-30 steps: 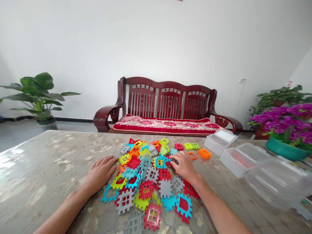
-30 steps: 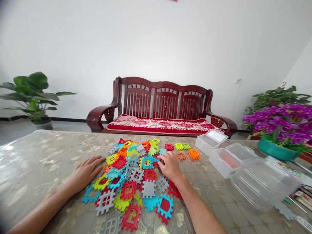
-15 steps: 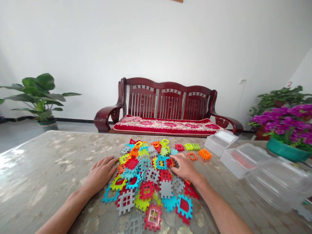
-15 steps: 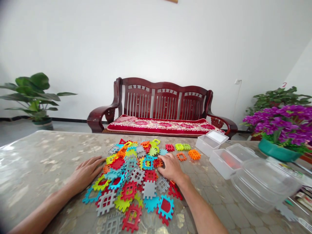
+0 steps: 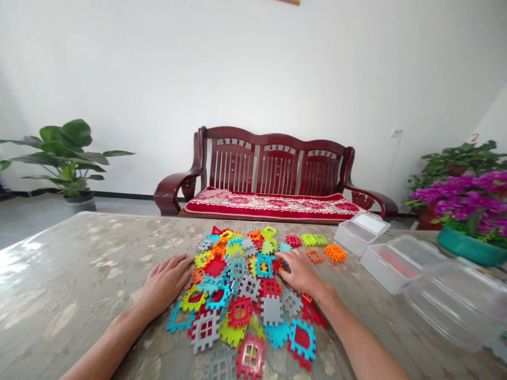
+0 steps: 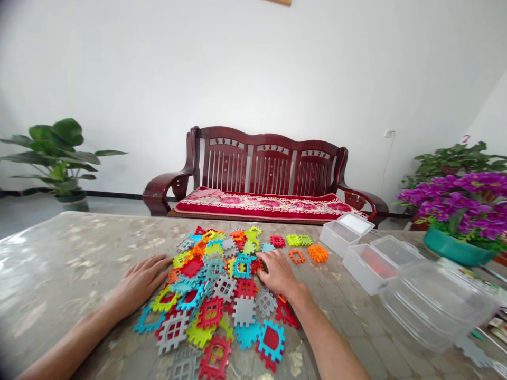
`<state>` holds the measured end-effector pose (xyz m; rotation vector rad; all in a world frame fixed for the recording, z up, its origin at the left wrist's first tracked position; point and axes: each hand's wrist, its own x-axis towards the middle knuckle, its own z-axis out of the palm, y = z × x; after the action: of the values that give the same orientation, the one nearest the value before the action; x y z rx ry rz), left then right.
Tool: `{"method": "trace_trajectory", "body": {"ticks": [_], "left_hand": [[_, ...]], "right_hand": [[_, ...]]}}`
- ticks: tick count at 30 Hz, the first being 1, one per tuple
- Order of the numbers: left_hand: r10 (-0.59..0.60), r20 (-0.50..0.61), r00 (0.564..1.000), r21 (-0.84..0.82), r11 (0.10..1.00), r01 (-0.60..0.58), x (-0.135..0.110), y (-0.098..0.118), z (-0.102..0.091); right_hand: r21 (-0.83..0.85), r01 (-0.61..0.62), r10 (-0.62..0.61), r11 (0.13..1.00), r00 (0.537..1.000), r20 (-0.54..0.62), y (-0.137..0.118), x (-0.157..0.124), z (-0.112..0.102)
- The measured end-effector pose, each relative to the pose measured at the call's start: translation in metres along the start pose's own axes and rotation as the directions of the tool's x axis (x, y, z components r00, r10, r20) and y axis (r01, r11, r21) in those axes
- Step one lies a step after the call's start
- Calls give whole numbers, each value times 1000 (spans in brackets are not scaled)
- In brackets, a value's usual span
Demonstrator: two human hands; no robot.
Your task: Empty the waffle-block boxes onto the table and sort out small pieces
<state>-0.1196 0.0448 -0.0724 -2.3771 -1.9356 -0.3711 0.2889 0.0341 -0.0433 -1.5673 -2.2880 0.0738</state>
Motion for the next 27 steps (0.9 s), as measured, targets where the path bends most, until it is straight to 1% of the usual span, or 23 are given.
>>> {"method": "trace_trajectory", "body": {"ticks": [7, 11, 18, 22, 25, 27], "left_hand": [[-1, -15, 1000, -24, 1000, 1, 0, 1, -1], [-1, -29, 1000, -42, 999, 0, 0, 0, 0], [-1, -7, 1000, -30, 1000, 1, 0, 1, -2], [-1, -12, 1000, -32, 999, 1, 0, 0, 0], [-5, -19, 1000, -32, 999, 5, 0, 0, 0], [-10, -18, 1000, -30, 1000, 10, 0, 1, 0]], "right_hand": [[-66, -38, 38, 997, 999, -2, -5, -3, -2], [-93, -59, 59, 994, 998, -3, -2, -4, -3], [-134, -39, 40, 990, 999, 6, 1, -4, -3], [-81, -20, 16, 997, 998, -54, 1, -2, -10], [0, -19, 19, 1000, 991, -130, 4, 0, -14], [61, 3, 8, 998, 984, -180, 7, 1, -14]]}}
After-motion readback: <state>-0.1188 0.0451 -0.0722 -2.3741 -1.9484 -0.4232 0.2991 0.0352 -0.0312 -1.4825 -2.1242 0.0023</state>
